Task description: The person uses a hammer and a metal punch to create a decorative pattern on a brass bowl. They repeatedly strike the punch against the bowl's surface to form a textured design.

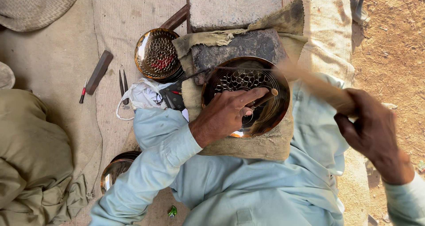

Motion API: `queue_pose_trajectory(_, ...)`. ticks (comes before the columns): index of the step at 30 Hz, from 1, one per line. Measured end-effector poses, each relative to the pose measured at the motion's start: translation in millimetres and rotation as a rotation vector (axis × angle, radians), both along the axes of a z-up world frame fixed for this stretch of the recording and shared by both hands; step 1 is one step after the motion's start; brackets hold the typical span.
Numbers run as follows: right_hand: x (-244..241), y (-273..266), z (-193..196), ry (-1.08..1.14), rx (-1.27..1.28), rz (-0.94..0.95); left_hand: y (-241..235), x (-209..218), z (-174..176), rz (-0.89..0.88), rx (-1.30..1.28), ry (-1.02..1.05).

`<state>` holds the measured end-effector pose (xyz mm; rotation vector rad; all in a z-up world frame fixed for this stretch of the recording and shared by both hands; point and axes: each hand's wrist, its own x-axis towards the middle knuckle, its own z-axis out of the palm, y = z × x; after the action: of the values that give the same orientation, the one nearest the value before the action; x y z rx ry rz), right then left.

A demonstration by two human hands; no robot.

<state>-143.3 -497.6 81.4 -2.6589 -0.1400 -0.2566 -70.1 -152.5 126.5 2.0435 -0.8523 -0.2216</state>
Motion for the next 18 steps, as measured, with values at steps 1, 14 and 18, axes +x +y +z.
queue_pose_trajectory(1, 7, 1, 1, 0.012, 0.063, 0.011, -1, -1, -1, 0.018, -0.013, -0.001)
queue_pose_trajectory(14, 106, 50, 96, 0.201, -0.757, 0.331, -8, -41, -23, 0.569, -0.154, 0.065)
queue_pose_trajectory(18, 116, 89, 128, 0.335, -0.911, 0.415, -13, -53, -28, 0.722, -0.221, 0.129)
